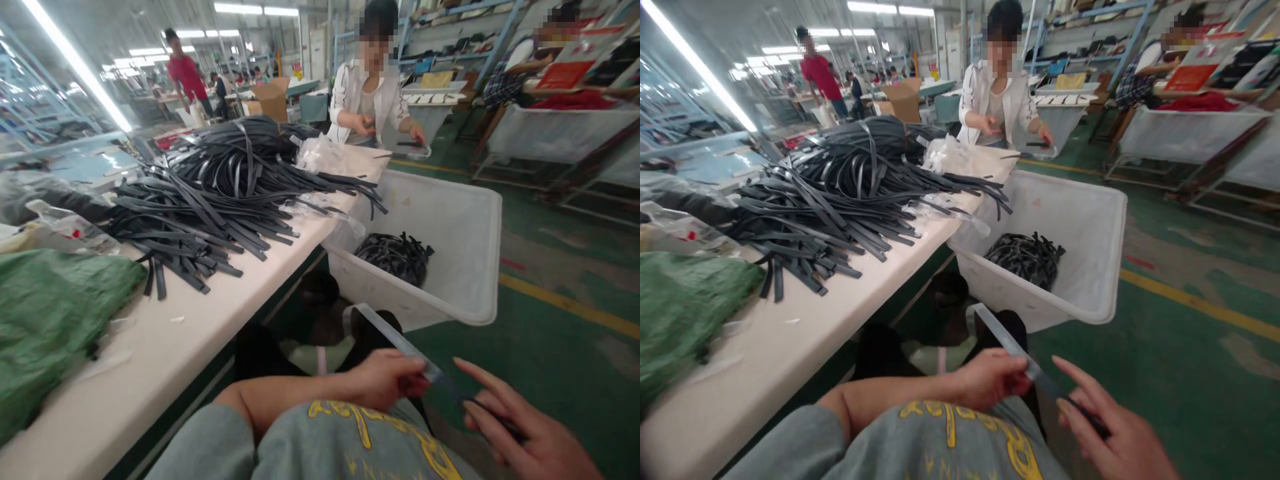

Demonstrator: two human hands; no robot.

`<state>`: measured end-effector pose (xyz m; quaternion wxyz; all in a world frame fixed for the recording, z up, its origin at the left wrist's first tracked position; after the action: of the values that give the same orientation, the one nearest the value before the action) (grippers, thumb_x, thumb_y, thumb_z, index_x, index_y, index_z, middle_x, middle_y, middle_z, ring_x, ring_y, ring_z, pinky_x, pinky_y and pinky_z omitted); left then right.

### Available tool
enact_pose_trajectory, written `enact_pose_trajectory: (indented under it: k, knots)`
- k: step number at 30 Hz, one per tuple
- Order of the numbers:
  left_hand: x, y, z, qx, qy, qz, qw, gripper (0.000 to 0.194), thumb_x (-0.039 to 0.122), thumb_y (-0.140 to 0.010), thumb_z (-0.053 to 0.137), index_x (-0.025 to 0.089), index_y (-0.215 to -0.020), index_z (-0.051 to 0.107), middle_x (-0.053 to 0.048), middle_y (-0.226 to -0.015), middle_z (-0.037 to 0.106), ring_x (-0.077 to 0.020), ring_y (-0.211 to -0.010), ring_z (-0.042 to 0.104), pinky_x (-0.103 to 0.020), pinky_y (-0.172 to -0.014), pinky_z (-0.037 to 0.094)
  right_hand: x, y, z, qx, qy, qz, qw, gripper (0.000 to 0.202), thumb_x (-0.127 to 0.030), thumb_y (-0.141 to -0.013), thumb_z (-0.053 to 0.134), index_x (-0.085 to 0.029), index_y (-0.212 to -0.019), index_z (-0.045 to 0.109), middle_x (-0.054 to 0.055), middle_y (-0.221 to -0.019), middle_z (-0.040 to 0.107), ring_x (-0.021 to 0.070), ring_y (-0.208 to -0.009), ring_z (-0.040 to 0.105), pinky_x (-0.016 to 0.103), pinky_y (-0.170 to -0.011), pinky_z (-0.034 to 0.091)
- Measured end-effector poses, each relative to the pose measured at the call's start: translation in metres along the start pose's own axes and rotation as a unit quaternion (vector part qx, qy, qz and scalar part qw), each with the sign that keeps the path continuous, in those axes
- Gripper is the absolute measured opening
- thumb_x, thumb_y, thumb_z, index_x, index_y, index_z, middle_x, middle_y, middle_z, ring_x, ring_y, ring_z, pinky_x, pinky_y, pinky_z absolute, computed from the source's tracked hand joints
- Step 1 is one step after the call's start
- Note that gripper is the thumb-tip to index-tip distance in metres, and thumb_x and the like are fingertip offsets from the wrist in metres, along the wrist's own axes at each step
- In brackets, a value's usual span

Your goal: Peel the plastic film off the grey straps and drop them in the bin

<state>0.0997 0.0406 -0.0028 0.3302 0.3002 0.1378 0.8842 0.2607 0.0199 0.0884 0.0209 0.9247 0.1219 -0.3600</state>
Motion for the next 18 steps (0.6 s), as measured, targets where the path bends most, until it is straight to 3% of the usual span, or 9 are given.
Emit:
enact_pose_trajectory:
  k: [4,8,10,12,15,18]
  knots:
    - [0.019,0.021,-0.05,0.075,0.058,0.034,0.995,0.023,0.027,-0.067,0.084,0.013,-0.074,0.067,-0.002,-0.063,0.066,-0.0097,-0.057,0.061,-0.021,-0.062,0.047,-0.033,-0.029,0.027,-0.079,-0.007,0.006,0.997,0.047,-0.048,-0.09,0.052,-0.028,-0.133,0.054,-0.002,-0.064,0.069,0.018,-0.055,0.067,0.023,-0.04,0.05]
    - [0.026,0.028,-0.064,0.086,0.096,0.051,0.99,0.017,0.023,-0.073,0.08,0.013,-0.08,0.068,-0.002,-0.068,0.068,-0.0107,-0.062,0.064,-0.022,-0.066,0.048,-0.061,-0.072,0.08,-0.111,0.028,-0.053,0.992,0.043,-0.038,-0.092,0.048,-0.022,-0.13,0.056,0.0,-0.069,0.069,0.0184,-0.062,0.068,0.028,-0.057,0.054]
    - [0.036,0.027,-0.072,0.104,0.11,0.08,0.985,0.014,0.021,-0.075,0.078,0.013,-0.082,0.069,-0.002,-0.071,0.069,-0.0097,-0.064,0.063,-0.021,-0.067,0.048,-0.068,-0.086,0.096,-0.125,0.016,-0.062,0.99,0.045,-0.038,-0.092,0.047,-0.019,-0.133,0.054,0.001,-0.074,0.07,0.0168,-0.055,0.064,0.029,-0.056,0.054]
    - [0.049,0.029,-0.085,0.141,0.129,0.116,0.975,0.009,0.02,-0.079,0.074,0.013,-0.081,0.069,-0.001,-0.069,0.068,-0.0081,-0.062,0.062,-0.02,-0.067,0.047,-0.068,-0.092,0.096,-0.15,-0.024,-0.045,0.987,0.05,-0.041,-0.093,0.048,-0.018,-0.137,0.049,0.002,-0.076,0.071,0.0142,-0.046,0.058,0.027,-0.048,0.05]
    - [0.06,0.036,-0.098,0.173,0.157,0.137,0.963,0.007,0.019,-0.081,0.073,0.014,-0.08,0.068,0.0,-0.066,0.066,-0.0076,-0.06,0.061,-0.021,-0.068,0.048,-0.069,-0.091,0.08,-0.163,-0.036,-0.031,0.986,0.051,-0.044,-0.093,0.05,-0.02,-0.138,0.048,0.001,-0.073,0.07,0.0127,-0.041,0.053,0.025,-0.041,0.045]
    - [0.057,0.037,-0.09,0.134,0.148,0.122,0.972,0.012,0.02,-0.077,0.077,0.013,-0.08,0.068,-0.001,-0.069,0.067,-0.0085,-0.062,0.062,-0.022,-0.068,0.048,-0.079,-0.095,0.08,-0.151,0.017,-0.063,0.986,0.043,-0.038,-0.093,0.051,-0.022,-0.132,0.053,0.001,-0.073,0.071,0.015,-0.051,0.061,0.024,-0.045,0.046]
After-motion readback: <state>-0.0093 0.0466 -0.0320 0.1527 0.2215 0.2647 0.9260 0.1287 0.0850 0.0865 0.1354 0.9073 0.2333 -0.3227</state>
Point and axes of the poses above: each hand's wrist, its own y-axis away from the middle knuckle, its own z-axis out of the palm, x = y × z, the point moved 7 cm from there along -y, towards the middle knuckle
